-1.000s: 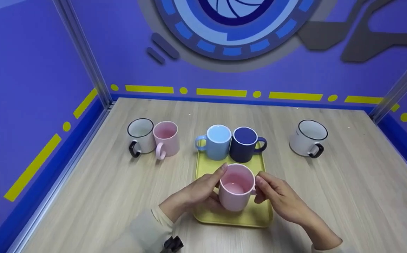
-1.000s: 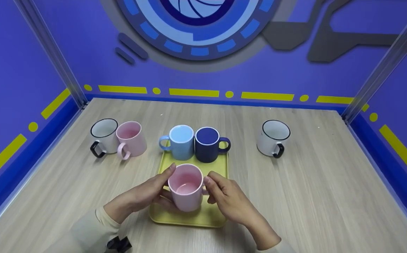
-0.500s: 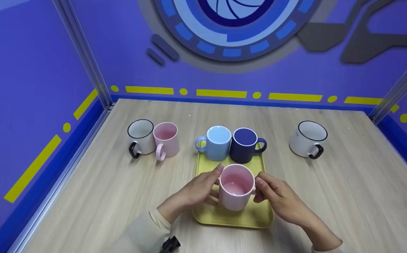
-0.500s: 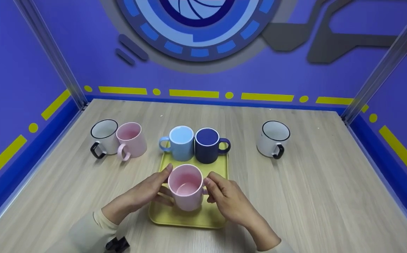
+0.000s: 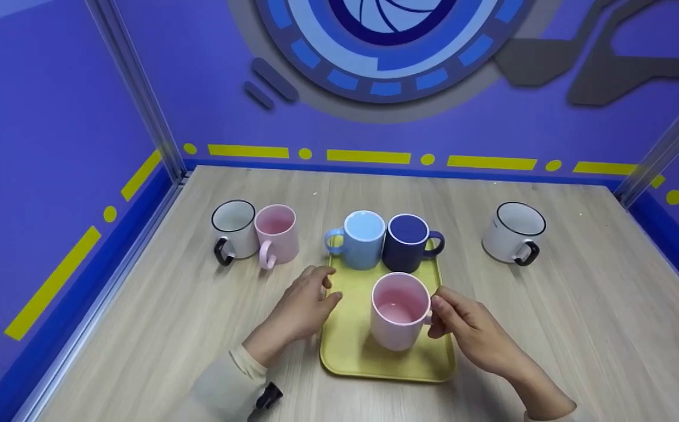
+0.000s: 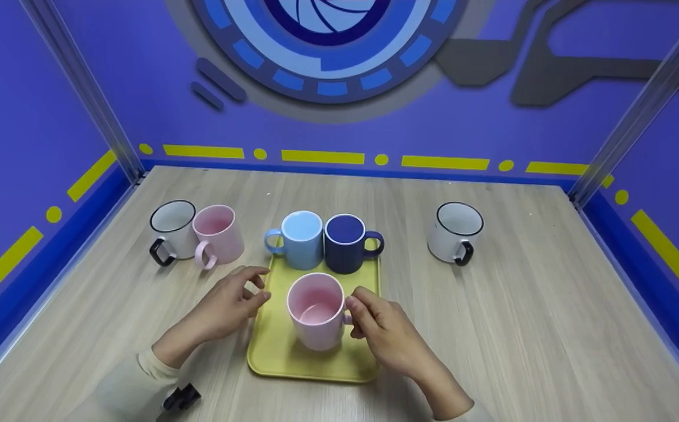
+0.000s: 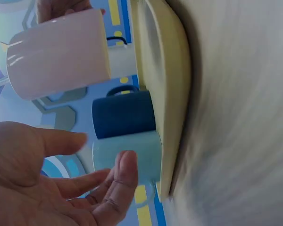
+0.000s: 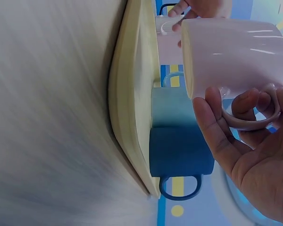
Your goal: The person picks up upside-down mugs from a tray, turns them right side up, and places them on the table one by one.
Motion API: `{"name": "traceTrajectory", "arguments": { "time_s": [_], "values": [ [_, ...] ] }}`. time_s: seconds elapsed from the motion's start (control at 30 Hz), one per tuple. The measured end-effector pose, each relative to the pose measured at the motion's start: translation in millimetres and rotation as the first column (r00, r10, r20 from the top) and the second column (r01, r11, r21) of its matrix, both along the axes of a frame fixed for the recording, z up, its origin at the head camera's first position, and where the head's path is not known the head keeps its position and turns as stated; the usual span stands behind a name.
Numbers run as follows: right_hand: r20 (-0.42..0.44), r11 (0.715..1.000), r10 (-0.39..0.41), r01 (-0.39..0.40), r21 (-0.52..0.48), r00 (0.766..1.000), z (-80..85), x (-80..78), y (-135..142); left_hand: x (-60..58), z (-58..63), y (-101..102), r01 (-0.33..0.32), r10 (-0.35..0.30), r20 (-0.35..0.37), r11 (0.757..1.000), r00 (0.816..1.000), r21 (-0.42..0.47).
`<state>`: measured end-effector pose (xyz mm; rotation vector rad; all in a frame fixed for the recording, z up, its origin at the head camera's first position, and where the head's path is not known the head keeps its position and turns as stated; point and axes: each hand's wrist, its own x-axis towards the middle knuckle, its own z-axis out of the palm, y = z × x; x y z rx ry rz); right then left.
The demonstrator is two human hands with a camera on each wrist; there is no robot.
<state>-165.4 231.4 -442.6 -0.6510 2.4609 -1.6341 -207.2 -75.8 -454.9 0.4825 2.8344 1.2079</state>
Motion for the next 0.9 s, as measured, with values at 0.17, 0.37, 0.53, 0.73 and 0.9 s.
{"name": "traceTrajectory", "arguments": {
  "time_s": [0.17,0.37,0.53,0.73,0.9],
  "values": [
    [0.003,1.0,-0.006,0.006,0.003,1.0,-0.2,-0.3,0.7,-1.2,-6.8,-5.7,0.01,-0.011,-0.006,0.993,1.0,-0.121],
    [0.017,1.0,-0.018,0.018,0.009,1.0,-0.3,-0.1,1.5,-2.1,-11.4,-4.7,0.08,-0.065,0.083,0.976,0.994,-0.204],
    [0.008,0.999,-0.035,0.035,0.014,0.999,0.3,0.0,2.2,-1.9,-13.5,-4.3,0.114,-0.089,0.114,0.964,0.99,-0.242],
    [0.015,0.999,-0.044,0.044,-0.002,0.999,1.2,-0.5,5.8,-3.9,-15.9,-4.0,0.126,-0.091,0.154,0.963,0.984,-0.238],
    [0.02,0.997,-0.065,0.066,-0.028,0.998,2.2,0.2,12.4,-3.7,-16.3,-3.9,0.13,-0.094,0.193,0.974,0.977,-0.183]
  ]
}}
